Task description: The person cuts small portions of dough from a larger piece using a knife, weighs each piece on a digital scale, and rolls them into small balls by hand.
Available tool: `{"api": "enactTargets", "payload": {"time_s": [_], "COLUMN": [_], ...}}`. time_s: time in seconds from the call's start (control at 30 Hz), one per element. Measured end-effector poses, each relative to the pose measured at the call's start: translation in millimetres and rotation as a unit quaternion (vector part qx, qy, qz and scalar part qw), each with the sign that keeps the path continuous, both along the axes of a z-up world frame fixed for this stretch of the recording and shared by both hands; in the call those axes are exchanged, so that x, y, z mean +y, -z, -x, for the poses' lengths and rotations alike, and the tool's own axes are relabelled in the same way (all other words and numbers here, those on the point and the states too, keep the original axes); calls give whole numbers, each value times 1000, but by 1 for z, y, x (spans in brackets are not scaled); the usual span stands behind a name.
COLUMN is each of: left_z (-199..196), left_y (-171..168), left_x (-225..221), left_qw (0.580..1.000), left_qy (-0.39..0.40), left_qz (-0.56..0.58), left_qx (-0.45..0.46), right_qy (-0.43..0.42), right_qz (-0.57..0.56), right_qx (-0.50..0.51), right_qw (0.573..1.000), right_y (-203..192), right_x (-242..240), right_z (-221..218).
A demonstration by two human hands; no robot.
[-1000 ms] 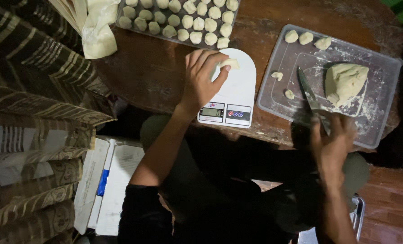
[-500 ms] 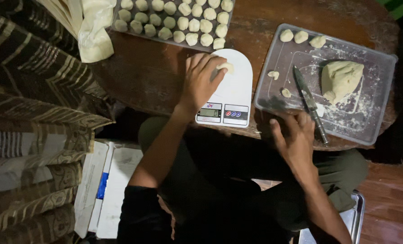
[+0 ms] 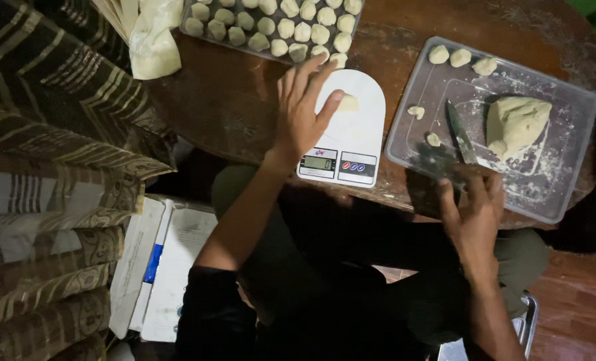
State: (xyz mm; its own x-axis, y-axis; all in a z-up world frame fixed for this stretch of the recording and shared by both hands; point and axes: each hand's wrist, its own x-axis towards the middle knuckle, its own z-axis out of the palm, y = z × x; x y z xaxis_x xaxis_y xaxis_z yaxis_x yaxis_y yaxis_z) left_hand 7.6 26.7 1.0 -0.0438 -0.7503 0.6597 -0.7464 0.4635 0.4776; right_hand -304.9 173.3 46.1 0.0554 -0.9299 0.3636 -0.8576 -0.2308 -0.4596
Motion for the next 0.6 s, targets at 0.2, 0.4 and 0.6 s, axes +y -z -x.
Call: {"api": "enactTargets", "payload": {"time_s": [0.2,0.4,0.6], "left_z": [-2,-2,-1], "left_y": [-19,-23,-25], "left_x": [9,12,12], "left_qw": [998,999,999], "left_qy": [-3,9,16], "left_qz": [48,29,25], "left_qx": [38,42,44], "right_qy": [6,9,23], "right_qz": [26,14,2], "right_qx": [2,-12,-27], "right_qw": [1000,1000,999], "right_y": [-10,-19,-18], "right_x": [1,3,2], "right_z": [5,2,7]}}
